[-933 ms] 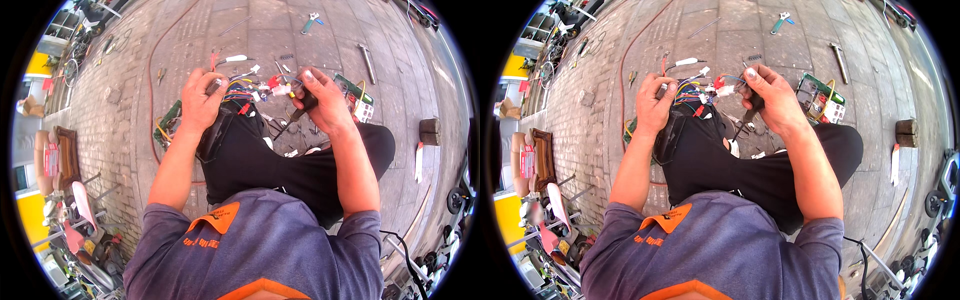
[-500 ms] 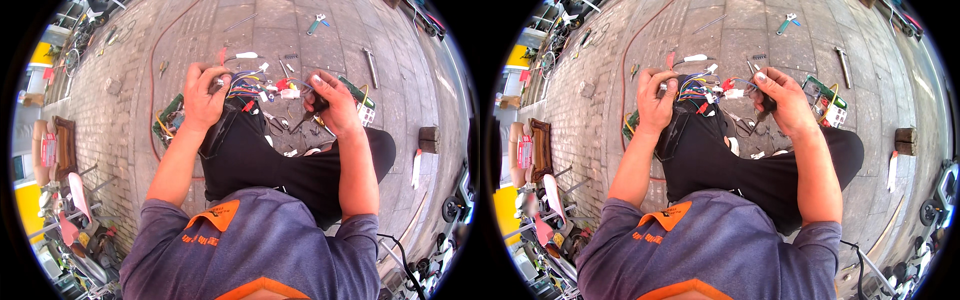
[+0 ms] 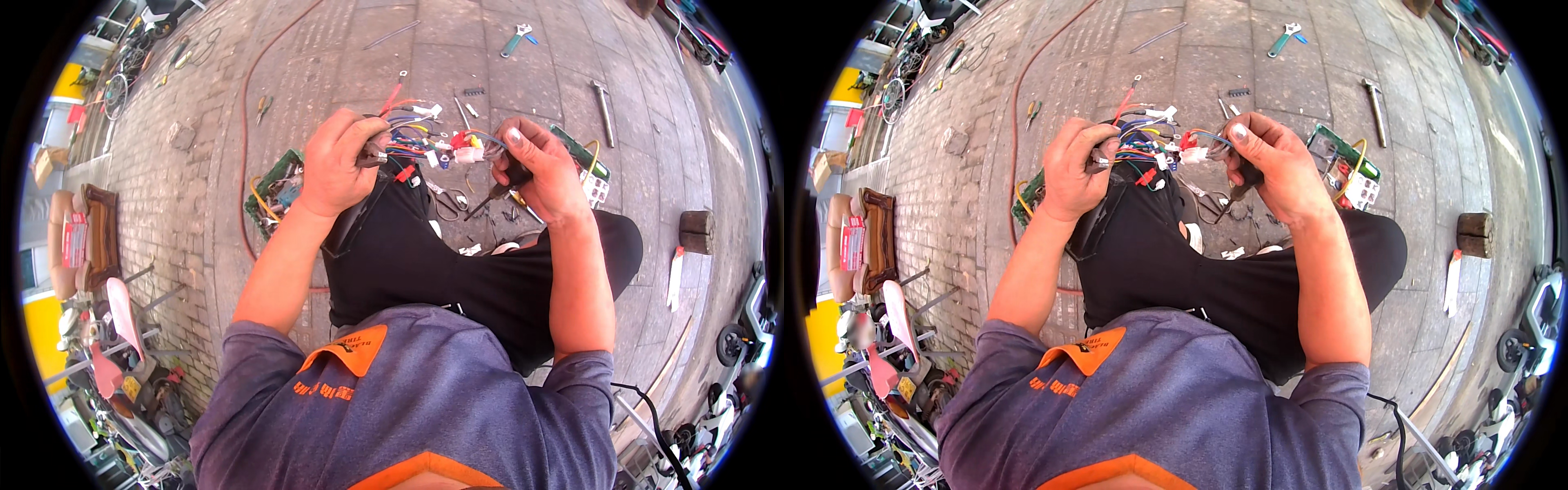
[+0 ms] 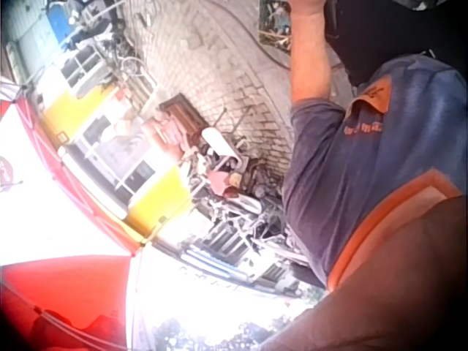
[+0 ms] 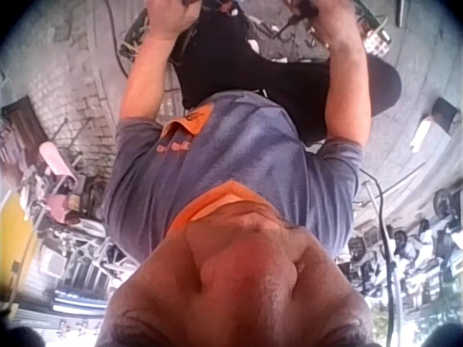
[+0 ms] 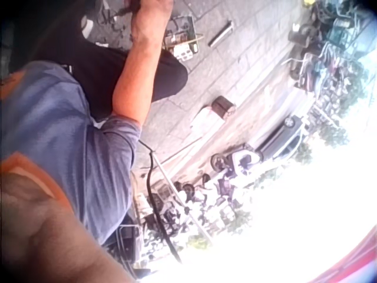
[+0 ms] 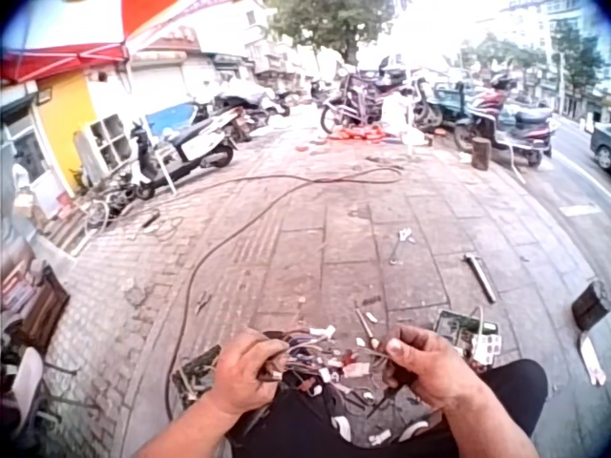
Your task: The person sits on the ground and works on a bundle of electrical wires. They use pliers to strip wire insulation, twist wire ends together, and use a screwdriver to tighten connections within a black plastic housing.
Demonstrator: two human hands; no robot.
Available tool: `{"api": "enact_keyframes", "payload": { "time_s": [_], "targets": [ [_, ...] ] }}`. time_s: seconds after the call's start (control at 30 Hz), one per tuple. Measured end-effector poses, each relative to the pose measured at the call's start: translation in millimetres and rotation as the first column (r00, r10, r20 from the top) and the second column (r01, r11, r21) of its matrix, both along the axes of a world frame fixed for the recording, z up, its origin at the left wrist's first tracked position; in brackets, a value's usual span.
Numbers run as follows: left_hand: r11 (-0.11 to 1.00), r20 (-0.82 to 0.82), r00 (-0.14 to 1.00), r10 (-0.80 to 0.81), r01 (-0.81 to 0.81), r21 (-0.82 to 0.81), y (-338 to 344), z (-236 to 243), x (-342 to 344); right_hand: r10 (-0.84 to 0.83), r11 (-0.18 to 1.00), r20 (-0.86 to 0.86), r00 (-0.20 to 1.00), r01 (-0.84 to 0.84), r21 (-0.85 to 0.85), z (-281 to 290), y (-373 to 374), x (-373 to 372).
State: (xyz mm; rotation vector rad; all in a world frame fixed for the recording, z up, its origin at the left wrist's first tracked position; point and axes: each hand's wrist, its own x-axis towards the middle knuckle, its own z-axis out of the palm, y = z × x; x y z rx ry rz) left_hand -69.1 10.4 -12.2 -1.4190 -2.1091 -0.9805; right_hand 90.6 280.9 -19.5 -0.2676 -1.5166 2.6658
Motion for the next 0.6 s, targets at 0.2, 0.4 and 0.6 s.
{"api": "enact_keyframes", "payload": {
  "time_s": [0.2, 0.4, 0.6],
  "targets": [
    [0.999, 0.014, 0.999, -0.034, 0.034, -0.029, 2, 6, 2, 0.034, 0.999, -0.025, 0.999, -0.035, -0.004, 0, -2, 1],
    [0.983, -0.001, 0.997, -0.075, 0.074, -0.168, 2, 23, 0, 0.028, 0.998, -0.053, 0.998, -0.03, -0.047, 3, -10, 0],
    [0.973, 0.152, 0.982, -0.111, 0.138, -0.183, 22, 40, 29, 0.032, 0.997, -0.072, 0.997, -0.037, -0.07, 2, -16, 0]
  ]
}}
